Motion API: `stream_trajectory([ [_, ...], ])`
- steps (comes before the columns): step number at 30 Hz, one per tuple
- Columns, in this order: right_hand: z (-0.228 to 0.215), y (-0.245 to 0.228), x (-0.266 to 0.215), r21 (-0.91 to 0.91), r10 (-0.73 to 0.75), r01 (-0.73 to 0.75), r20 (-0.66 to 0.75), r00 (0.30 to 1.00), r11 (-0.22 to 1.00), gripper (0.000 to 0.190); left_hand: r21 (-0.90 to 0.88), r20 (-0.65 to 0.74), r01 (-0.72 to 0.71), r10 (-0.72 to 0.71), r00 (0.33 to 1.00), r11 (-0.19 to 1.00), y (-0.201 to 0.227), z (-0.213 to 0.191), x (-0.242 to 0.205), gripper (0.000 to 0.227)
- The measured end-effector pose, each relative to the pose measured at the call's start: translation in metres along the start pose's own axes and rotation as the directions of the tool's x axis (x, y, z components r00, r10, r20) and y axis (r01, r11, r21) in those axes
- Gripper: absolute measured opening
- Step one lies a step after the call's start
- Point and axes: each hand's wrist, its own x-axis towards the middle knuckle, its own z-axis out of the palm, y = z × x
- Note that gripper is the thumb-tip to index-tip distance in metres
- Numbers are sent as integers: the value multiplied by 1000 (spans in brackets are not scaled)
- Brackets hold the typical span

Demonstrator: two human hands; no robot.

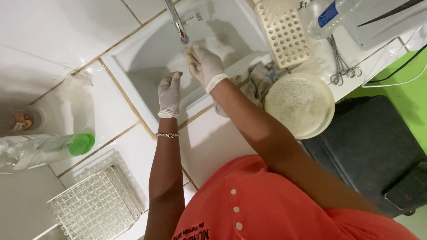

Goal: The person repeatedly washes small glass test tubes under running water in a sink, then places them into a white test tube rack. The person handles each tube individually, rinsing and positioning it in the rack.

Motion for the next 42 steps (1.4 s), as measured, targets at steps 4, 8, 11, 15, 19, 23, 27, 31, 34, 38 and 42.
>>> stream_trajectory([
  [4,19,-31,-60,-695,-467,423,141,873,581,21,-216,65,-91,108,992,972,-1,7,-6,10],
  [8,10,-58,-86,-849,-417,517,511,751,-110,5,-30,89,-346,348,933,938,16,20,-19,41],
  [11,1,-69,-88,-826,-412,540,553,724,-159,14,168,111,-646,637,763,745,42,39,-23,48],
  [15,-4,-81,-97,-815,-410,568,559,721,-114,11,329,95,-723,740,665,607,62,63,-21,35],
  [19,4,-102,-128,-861,-341,503,498,797,-82,23,248,68,-796,810,583,552,86,73,-31,14],
  [23,11,-120,-153,-848,-227,478,524,821,-227,48,165,65,-790,792,607,591,85,76,-32,11],
  [27,0,-121,-140,-781,-237,571,622,746,-252,44,45,52,-778,777,628,626,78,80,-32,12],
  [31,-5,-121,-131,-751,-204,538,637,744,-383,39,144,68,-779,779,623,610,78,81,-32,18],
  [34,-15,-118,-117,-675,-192,604,719,668,-424,35,165,77,-788,788,610,594,81,81,-34,19],
  [38,-23,-114,-104,-667,-219,534,708,671,-520,23,175,130,-823,816,563,540,87,81,-40,17],
  [42,-33,-115,-102,-630,-280,563,761,585,-535,13,269,206,-855,840,502,444,76,85,-31,14],
])
